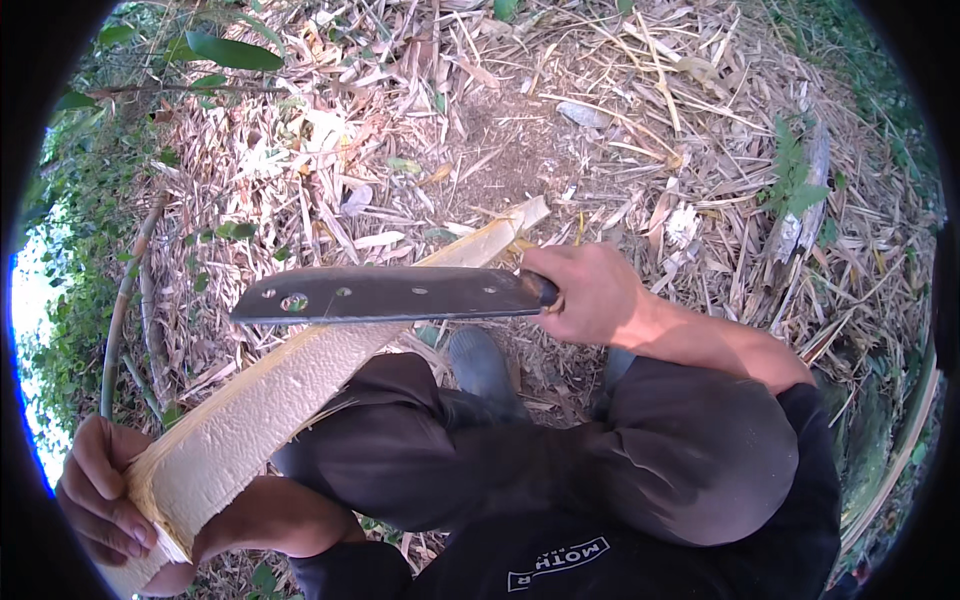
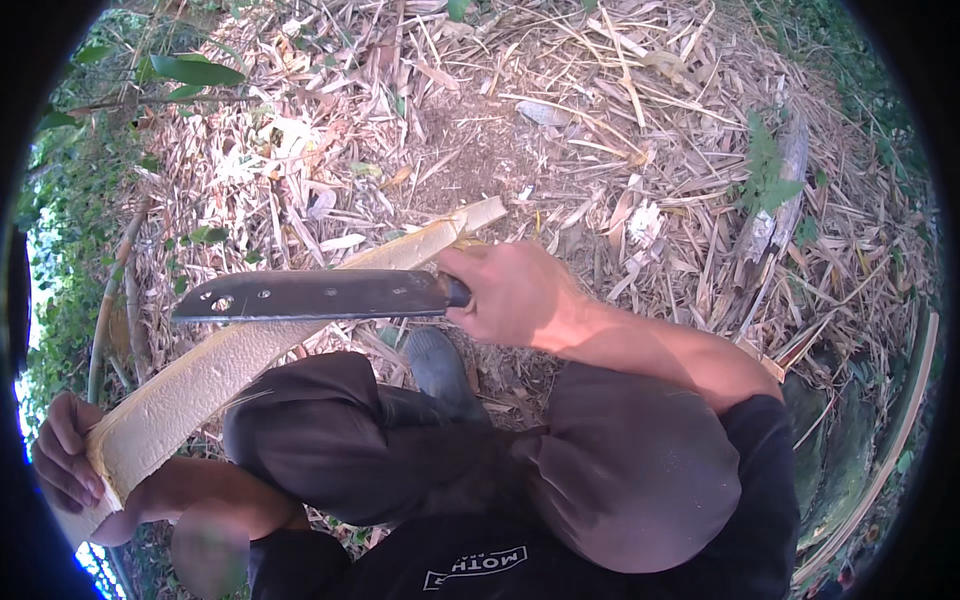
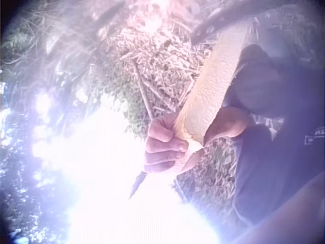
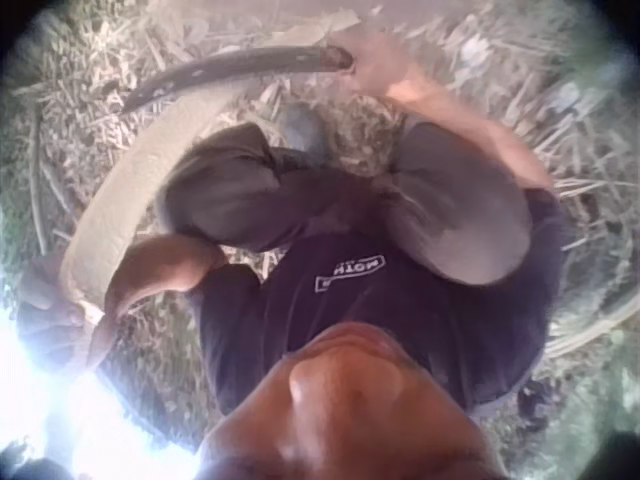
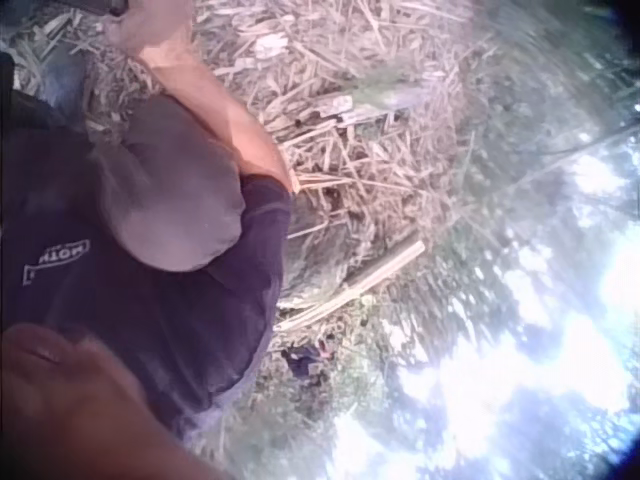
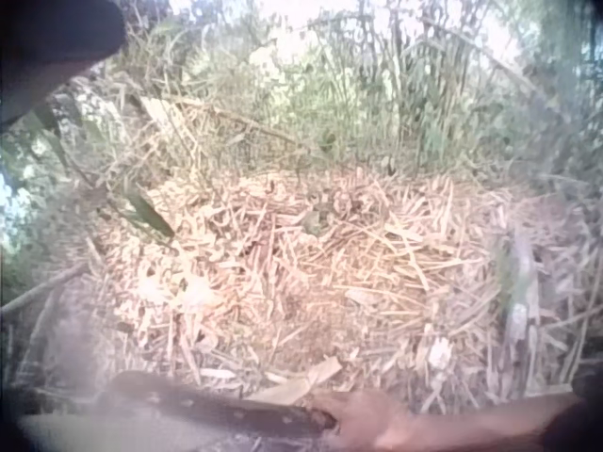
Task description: The person splits a long bamboo pole into thin strips using a machete. They hold the bamboo with one hand and use the machete to chop and split the material, occasionally using a rock as a support surface. The person works on multiple sections of the bamboo, creating several long, thin strips.
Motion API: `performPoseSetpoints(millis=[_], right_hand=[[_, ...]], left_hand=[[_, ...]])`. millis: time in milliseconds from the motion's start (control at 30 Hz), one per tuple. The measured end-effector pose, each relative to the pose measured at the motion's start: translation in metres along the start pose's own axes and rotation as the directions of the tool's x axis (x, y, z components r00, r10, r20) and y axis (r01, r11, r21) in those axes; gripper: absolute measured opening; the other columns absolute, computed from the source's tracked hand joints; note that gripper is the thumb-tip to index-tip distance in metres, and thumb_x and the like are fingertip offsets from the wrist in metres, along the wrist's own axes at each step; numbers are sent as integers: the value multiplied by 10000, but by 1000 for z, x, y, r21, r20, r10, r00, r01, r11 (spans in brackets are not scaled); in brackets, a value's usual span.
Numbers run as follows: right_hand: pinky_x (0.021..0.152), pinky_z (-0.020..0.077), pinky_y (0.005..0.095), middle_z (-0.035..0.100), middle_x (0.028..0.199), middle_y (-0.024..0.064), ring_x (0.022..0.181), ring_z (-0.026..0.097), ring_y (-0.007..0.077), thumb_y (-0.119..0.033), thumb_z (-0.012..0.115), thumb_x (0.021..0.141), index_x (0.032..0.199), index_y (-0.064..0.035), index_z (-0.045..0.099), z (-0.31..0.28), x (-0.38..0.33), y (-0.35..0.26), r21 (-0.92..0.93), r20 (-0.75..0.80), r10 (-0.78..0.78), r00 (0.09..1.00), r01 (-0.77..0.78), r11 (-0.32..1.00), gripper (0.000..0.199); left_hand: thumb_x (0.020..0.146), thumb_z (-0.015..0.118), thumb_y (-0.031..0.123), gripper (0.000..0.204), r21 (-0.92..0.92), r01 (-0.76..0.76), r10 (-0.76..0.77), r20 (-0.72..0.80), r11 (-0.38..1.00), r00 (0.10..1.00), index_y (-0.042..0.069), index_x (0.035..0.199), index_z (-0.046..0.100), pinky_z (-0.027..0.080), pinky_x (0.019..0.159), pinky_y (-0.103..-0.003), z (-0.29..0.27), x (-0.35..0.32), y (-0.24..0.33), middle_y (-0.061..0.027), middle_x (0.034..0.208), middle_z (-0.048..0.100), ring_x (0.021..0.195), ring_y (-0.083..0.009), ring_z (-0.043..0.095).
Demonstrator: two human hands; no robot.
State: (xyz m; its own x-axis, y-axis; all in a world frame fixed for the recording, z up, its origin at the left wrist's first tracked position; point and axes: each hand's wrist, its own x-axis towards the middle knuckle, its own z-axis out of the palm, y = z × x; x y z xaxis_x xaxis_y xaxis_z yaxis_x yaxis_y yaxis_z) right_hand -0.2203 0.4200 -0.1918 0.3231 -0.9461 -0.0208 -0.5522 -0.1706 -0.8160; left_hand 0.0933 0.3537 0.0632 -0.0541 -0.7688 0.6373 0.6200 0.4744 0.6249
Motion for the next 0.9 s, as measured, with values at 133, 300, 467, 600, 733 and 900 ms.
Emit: performPoseSetpoints(millis=[133, 300, 467, 600, 733, 900], right_hand=[[614, 543, 491, 683, 739, 174, 668, 691, 368, -191, 642, 778, 1021, -65, 650, 28, 11, 66, -229, 30, 465, 885, -447, 865, 274], [613, 534, 480, 678, 725, 201, 635, 684, 349, -191, 660, 774, 1120, -75, 666, 15, 12, 48, -28, 148, 445, 883, -446, 895, 365], [623, 551, 465, 693, 751, 170, 670, 693, 365, -228, 678, 807, 1080, -97, 664, 19, -1, 30, -53, 85, 222, 971, -218, 974, 303], [667, 575, 483, 677, 726, 225, 705, 708, 375, -237, 669, 829, 1069, -5, 654, 10, 10, 76, -149, 40, 436, 899, -426, 892, 334], [639, 553, 476, 679, 729, 202, 666, 690, 372, -204, 682, 781, 1005, -21, 658, 2, 15, 26, -56, 119, 401, 908, -397, 916, 291], [719, 575, 451, 713, 886, 204, 792, 711, 360, -183, 680, 786, 1014, -35, 670, 27, 2, 42, -11, 40, 341, 939, -341, 940, 272]], left_hand=[[779, 394, 108, 250, 54, 84, -85, 27, 995, 996, 211, 559, 333, 296, 581, -263, 4, 6, -1, 48, 473, 326, 390, -72, 310], [827, 397, 107, 301, -13, 55, -55, -13, 998, 998, 213, 551, 341, 308, 597, -261, -6, 13, -7, 34, 461, 334, 384, -81, 318], [915, 421, 155, 418, -16, 7, -9, -96, 1000, 995, 218, 507, 351, 317, 600, -258, 6, 0, -6, 41, 442, 362, 389, -80, 341], [875, 412, 119, 336, 156, 89, -95, 33, 984, 995, 214, 557, 359, 314, 621, -245, -39, 26, 28, 43, 488, 357, 413, -77, 336], [808, 404, 63, 336, 147, 42, -37, -36, 988, 999, 218, 513, 360, 330, 658, -246, -16, 17, 0, 31, 483, 405, 414, -82, 346], [790, 407, 39, 363, 167, 52, -47, -32, 985, 998, 223, 483, 348, 328, 665, -256, -13, 1, 9, 51, 456, 402, 422, -72, 352]])
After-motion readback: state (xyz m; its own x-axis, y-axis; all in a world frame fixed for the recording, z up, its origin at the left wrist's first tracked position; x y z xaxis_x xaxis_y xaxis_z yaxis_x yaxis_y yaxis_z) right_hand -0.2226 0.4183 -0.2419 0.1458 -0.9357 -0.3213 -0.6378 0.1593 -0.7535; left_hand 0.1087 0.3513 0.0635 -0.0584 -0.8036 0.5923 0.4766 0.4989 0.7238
